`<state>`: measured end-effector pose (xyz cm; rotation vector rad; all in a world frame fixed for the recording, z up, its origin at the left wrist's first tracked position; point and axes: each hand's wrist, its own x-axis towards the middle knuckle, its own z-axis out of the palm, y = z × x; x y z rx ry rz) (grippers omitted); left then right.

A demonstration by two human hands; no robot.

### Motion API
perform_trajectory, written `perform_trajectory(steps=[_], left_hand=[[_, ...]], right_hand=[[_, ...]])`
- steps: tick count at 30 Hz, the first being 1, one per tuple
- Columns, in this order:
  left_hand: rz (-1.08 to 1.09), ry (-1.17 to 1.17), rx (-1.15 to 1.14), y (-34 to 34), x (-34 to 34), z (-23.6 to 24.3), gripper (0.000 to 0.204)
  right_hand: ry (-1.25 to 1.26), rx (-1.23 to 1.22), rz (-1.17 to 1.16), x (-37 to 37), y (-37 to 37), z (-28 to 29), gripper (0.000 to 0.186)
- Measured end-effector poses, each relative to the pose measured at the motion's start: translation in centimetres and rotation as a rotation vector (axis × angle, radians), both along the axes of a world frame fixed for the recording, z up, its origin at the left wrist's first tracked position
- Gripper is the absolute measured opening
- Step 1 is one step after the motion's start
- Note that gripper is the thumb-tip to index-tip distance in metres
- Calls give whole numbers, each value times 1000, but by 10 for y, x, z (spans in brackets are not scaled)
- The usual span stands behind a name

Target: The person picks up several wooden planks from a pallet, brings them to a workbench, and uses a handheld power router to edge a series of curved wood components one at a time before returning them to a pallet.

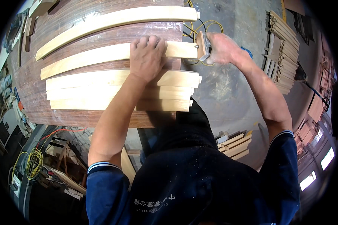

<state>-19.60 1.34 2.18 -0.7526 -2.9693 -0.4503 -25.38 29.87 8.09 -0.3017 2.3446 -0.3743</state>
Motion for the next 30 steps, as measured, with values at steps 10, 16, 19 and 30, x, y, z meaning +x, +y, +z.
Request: perform_trajectory(steps=[10,16,19,30], left_hand=[[-20,-37,-24,1,-1,1,56],[4,-46,-76,1,0,2,58],[14,-114,-110,1,6,4,72],[61,101,-56,-3,-92,23,89]], right_hand=[[-13,45,58,-15,4,-10,55],[-37,51,20,-17,6,-4,56],[59,-62,-82,-7,22,-4,58],[2,-225,-276,35,35,43,59]])
